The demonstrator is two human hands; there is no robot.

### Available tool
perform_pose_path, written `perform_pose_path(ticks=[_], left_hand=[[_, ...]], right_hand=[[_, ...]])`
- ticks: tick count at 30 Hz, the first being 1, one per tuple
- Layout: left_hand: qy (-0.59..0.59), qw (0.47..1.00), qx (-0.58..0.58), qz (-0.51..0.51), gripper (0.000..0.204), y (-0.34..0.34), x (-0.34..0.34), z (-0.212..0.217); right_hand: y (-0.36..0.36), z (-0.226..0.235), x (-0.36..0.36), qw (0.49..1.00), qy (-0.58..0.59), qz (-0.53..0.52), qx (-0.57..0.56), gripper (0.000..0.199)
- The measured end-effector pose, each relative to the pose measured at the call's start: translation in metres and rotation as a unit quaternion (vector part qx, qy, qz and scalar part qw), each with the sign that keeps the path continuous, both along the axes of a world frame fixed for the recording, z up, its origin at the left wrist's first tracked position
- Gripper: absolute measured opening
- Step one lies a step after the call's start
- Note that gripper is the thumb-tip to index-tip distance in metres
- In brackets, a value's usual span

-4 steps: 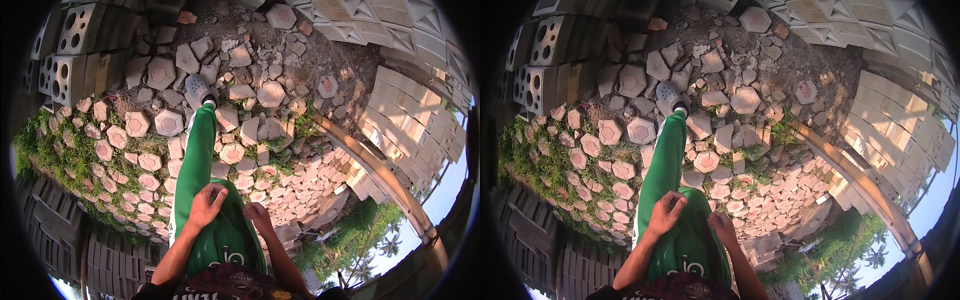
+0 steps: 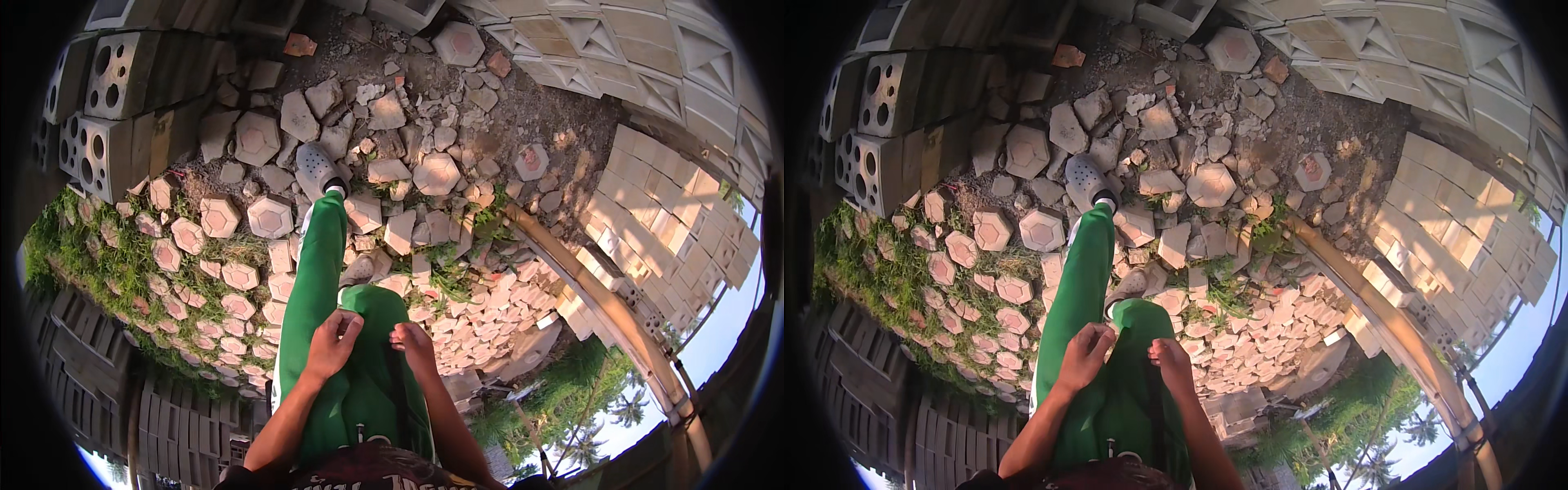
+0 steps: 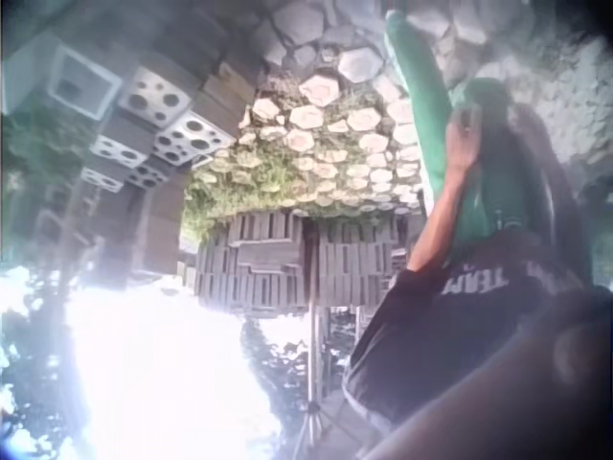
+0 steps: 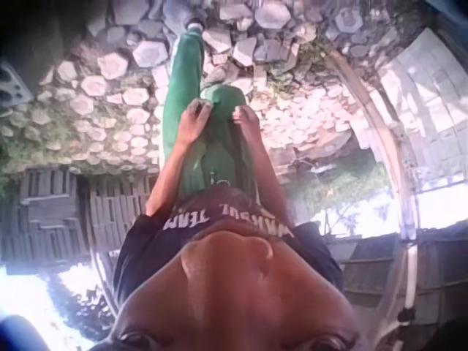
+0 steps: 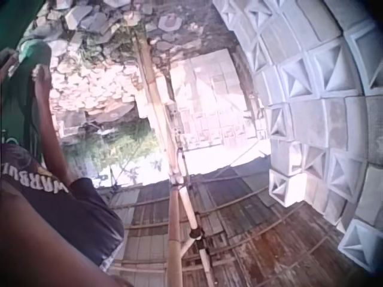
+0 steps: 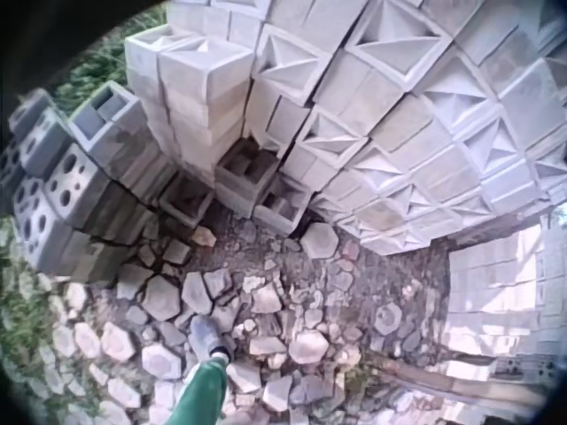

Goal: The person moves concrete blocks from one stack to another by hand. They pick up the blocks from a pile on the ground and place them onto a nearby vertical stack, aligning each one on top of the previous block.

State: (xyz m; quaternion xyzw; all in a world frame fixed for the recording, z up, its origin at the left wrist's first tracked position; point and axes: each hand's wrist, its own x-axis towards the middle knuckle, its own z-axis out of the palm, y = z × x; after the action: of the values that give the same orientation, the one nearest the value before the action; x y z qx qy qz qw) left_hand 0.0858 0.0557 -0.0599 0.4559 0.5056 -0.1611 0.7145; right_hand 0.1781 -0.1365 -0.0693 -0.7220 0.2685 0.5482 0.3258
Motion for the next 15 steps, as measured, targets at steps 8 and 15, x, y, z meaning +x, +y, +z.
perform_pose_path(ticks=[8,15], left_hand=[[0.038,0.993,-0.045,0.097,0.024,0.005,0.091,-0.014],[0.008,0.978,-0.019,0.208,0.023,0.073,0.212,-0.134]], right_hand=[[0.12,-0.054,0.164,0.989,-0.064,0.103,0.083,0.028],[0.249,-0.263,0.416,0.894,-0.251,0.361,0.086,0.034]])
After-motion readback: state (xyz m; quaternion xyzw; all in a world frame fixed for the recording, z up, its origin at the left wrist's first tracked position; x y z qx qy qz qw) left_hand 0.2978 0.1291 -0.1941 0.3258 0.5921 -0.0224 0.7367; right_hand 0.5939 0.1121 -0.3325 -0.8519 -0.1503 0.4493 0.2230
